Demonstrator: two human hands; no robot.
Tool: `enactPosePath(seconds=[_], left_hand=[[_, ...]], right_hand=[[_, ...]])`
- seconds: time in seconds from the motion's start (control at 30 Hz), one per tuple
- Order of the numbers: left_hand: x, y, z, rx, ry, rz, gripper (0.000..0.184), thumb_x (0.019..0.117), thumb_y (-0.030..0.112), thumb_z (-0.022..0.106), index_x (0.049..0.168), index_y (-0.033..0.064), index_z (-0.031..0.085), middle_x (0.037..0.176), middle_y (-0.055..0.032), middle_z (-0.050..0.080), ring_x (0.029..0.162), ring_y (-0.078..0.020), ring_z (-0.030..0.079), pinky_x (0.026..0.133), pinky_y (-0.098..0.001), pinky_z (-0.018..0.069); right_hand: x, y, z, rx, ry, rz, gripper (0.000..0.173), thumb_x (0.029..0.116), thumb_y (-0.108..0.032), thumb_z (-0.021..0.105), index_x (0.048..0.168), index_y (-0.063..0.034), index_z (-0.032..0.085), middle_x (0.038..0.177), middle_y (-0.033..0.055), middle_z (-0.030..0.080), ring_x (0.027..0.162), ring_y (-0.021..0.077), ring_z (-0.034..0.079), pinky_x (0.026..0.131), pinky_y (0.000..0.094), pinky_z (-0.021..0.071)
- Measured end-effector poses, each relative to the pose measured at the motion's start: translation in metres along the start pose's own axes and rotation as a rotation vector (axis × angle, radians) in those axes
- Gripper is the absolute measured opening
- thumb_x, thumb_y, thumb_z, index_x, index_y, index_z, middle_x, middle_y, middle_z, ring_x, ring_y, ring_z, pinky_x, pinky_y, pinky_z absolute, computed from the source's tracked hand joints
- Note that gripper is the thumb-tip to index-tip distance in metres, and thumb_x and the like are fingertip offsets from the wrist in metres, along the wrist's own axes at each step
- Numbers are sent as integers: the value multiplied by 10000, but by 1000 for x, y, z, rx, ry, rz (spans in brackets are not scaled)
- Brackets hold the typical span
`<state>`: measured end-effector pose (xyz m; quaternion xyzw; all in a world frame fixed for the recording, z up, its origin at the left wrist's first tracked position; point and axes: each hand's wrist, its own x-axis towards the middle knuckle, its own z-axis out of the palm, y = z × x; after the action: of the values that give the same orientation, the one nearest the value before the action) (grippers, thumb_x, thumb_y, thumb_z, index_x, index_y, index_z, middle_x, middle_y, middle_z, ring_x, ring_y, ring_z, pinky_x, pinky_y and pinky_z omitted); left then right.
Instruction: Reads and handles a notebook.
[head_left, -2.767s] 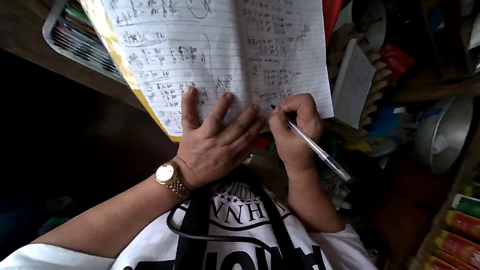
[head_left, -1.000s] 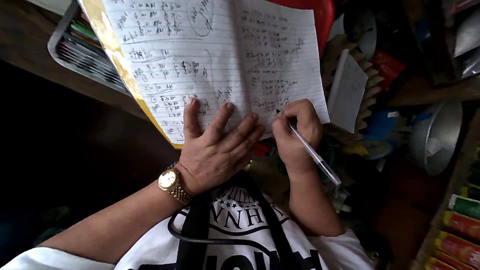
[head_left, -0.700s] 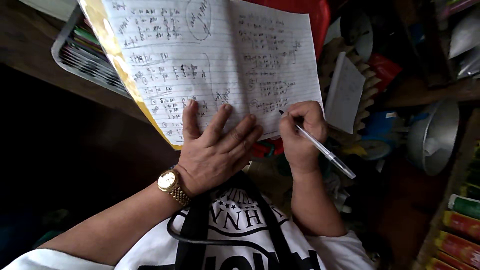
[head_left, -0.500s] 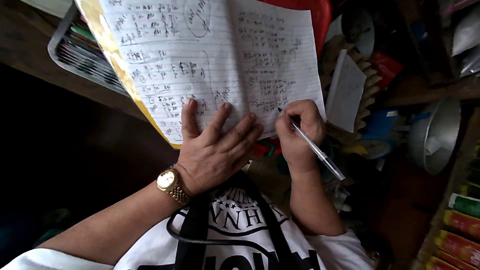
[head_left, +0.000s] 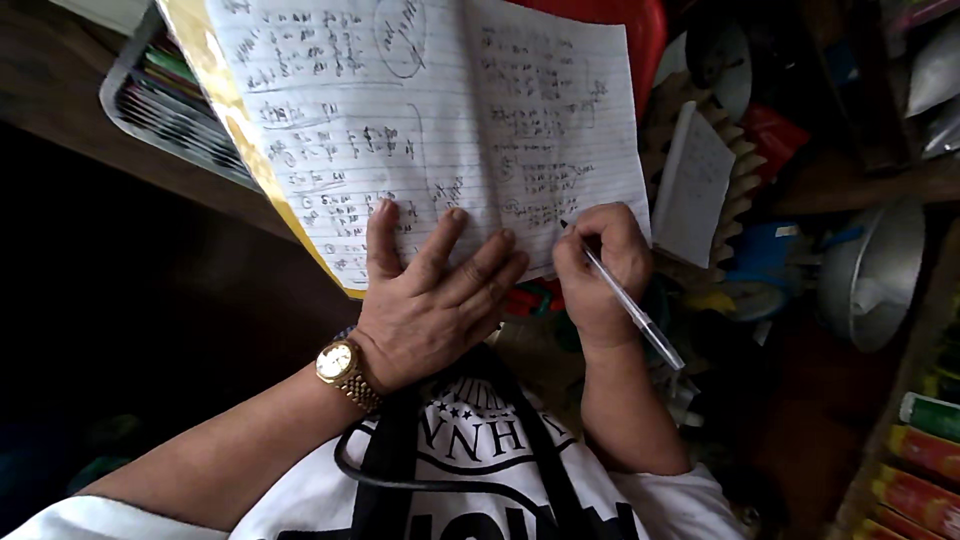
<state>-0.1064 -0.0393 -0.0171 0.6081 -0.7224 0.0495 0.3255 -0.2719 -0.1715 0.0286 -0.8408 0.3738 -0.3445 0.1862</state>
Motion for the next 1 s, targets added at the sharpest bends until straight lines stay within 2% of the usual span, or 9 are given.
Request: enactPosePath(seconds=[0.1, 0.27, 0.63, 0.87, 1.0], left_hand=[[1, 0, 0, 8, 3, 3, 423, 1034, 332, 511, 1417, 196, 629, 1535, -41, 524, 1483, -417, 314, 1146, -741, 70], [1, 0, 0, 6, -1, -9, 412, 1031, 335, 515, 1403, 211, 644, 1528, -33, 532, 1481, -410, 323, 1151, -733, 68], [1, 1, 0, 5, 7, -9, 409, 1030, 337, 523, 1398, 207, 645, 1513, -33, 548, 1476, -406, 335, 1154, -728, 77], [1, 1, 2, 13, 11, -3, 415, 1029, 334, 524, 1404, 200, 639, 1519, -38, 541, 1477, -406, 332, 1151, -729, 71], [1, 0, 0, 7, 10, -7, 422, 1031, 343, 523, 1413, 200, 631, 1527, -36, 532, 1483, -403, 321, 1152, -728, 75]], right_hand=[[1, 1, 0, 24, 16, 4, 44, 868, 8, 632, 846, -14, 601, 820, 88, 620, 748, 109, 603, 634, 206, 505], [1, 0, 1, 18, 31, 4, 61, 866, 17, 630, 828, -18, 597, 816, 88, 620, 751, 107, 601, 643, 204, 503], [0, 3, 2, -8, 38, -14, 84, 858, 20, 617, 804, -31, 577, 783, 84, 601, 740, 132, 598, 634, 234, 495], [0, 3, 3, -29, 46, -34, 84, 869, 11, 622, 810, -29, 577, 811, 95, 606, 765, 143, 603, 656, 237, 503], [2, 5, -7, 138, 49, 10, 49, 905, 0, 606, 877, -26, 575, 897, 73, 621, 802, 63, 615, 664, 170, 519]])
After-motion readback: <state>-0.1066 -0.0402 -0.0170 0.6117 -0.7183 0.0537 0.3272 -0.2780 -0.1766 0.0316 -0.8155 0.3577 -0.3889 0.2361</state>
